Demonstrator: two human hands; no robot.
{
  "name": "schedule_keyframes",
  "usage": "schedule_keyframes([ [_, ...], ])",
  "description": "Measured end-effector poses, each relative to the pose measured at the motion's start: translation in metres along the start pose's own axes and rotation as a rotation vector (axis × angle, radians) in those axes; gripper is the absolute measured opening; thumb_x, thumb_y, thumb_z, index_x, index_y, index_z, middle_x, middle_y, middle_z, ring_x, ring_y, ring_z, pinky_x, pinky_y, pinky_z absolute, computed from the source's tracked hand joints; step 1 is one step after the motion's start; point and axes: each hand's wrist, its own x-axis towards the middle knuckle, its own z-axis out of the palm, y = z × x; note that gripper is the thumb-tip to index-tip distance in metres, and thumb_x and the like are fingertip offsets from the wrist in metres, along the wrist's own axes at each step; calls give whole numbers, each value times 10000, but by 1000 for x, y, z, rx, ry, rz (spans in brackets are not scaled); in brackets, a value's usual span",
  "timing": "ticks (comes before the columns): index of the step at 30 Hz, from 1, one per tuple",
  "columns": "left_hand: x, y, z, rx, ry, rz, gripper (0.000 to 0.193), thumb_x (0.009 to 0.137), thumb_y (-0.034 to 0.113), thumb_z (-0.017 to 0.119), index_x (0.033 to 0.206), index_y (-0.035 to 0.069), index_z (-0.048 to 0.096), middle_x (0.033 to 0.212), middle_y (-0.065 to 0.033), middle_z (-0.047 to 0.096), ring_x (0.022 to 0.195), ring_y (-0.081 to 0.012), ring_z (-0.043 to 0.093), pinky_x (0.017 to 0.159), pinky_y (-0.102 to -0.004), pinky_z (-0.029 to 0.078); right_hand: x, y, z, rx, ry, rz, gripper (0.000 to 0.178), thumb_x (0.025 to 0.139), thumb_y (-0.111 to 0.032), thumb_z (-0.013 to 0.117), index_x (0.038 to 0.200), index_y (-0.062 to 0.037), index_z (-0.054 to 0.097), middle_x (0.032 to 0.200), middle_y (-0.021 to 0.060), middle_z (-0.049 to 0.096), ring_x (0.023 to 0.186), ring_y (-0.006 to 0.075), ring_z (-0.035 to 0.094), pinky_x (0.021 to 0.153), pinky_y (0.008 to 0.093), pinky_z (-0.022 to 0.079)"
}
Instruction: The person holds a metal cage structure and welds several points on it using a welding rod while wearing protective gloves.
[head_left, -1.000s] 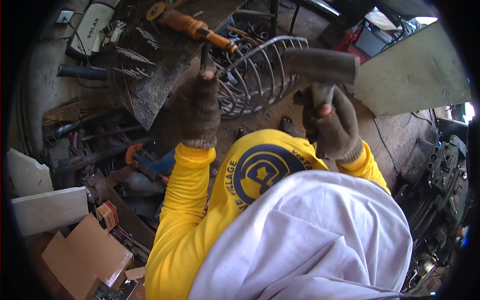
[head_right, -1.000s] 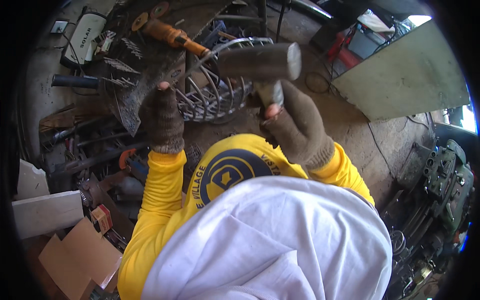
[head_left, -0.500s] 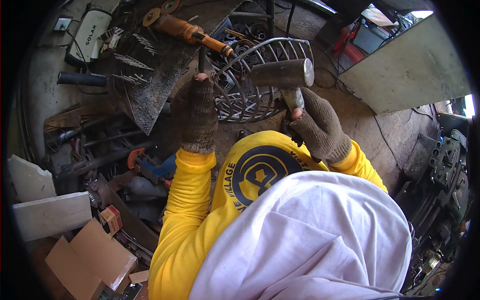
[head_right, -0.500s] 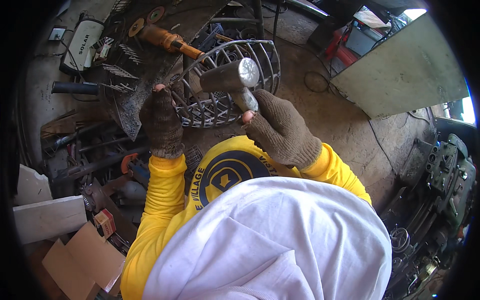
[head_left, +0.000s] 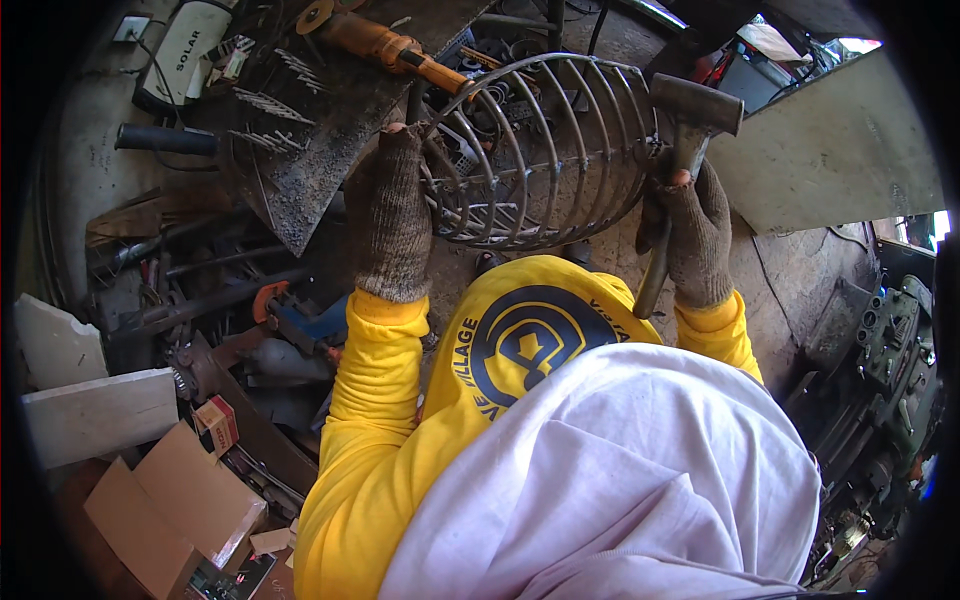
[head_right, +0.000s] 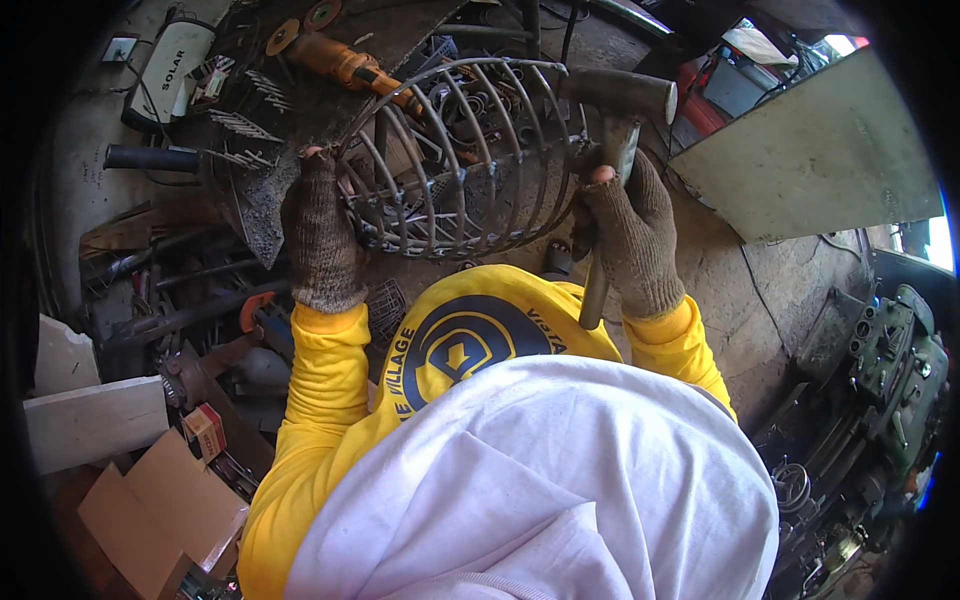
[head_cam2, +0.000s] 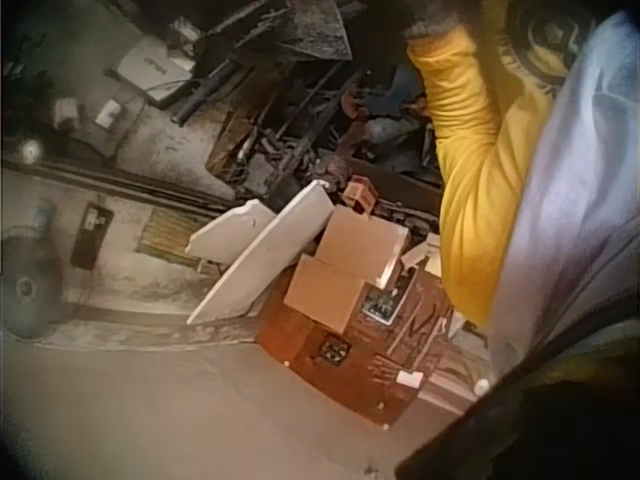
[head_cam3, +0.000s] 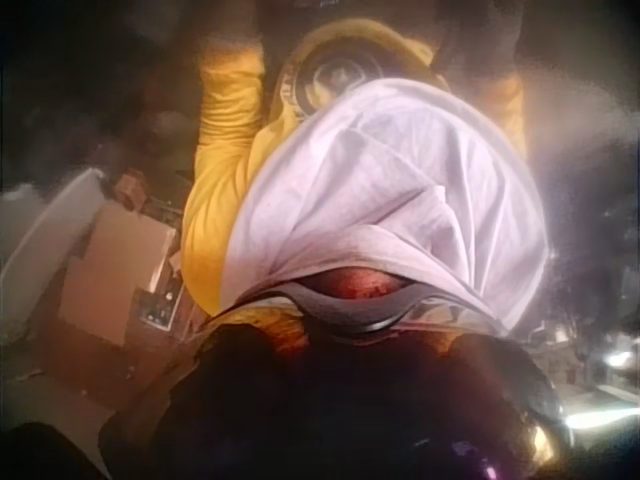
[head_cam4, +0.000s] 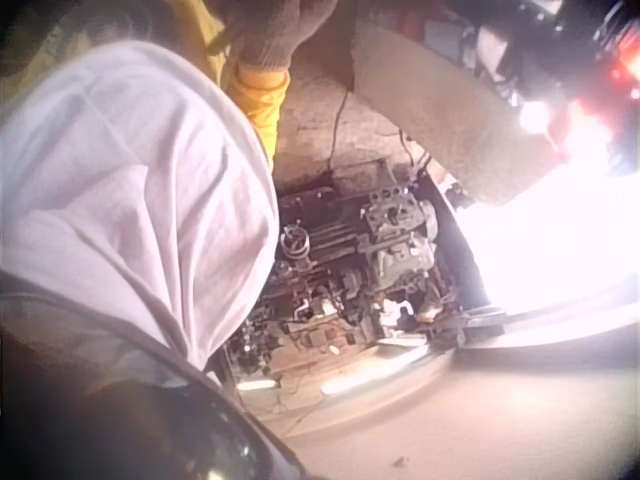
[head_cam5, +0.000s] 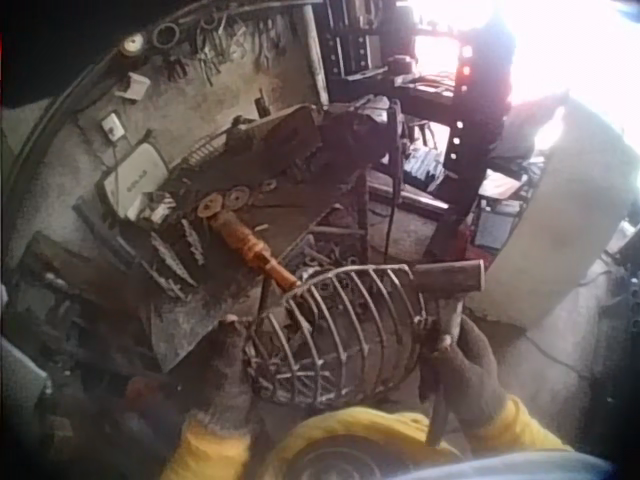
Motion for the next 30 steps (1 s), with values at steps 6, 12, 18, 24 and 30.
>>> schedule_keyframes([
  [6,-1,-19,-7,265,-112,242,288,1010,173,509,1262,63,594,912,-116,634,743,-226,605,686,-362,489,-1,3,2,-20,61,13,336,932,-328,659,1118,-60,582,757,-4,577,574,69,535,505,212,446],
  [12,-7,-53,-13,479,-101,374,433,940,43,557,1366,109,519,1074,-117,646,830,-257,621,728,-372,511,2,7,1,-29,49,10,318,928,-320,665,1092,-60,584,746,-3,578,580,71,543,493,215,451],
  [18,-15,-29,-13,480,-41,570,491,902,10,582,1370,149,519,1070,-123,652,848,-271,639,721,-382,522,3,7,5,-50,55,47,315,928,-318,664,1086,-59,582,738,5,578,569,75,541,487,218,452],
  [24,-17,3,-11,340,-93,484,292,925,121,610,1215,89,612,907,-130,662,712,-259,642,613,-367,493,7,15,0,-88,24,25,332,938,-337,647,1109,-62,573,746,9,574,567,77,539,494,220,452],
  [30,-12,32,6,244,12,215,430,943,422,609,833,14,693,638,-70,587,576,-131,521,558,-300,399,-14,5,2,-118,-147,-256,378,967,-319,585,1161,1,539,800,10,588,656,99,569,586,224,450],
])
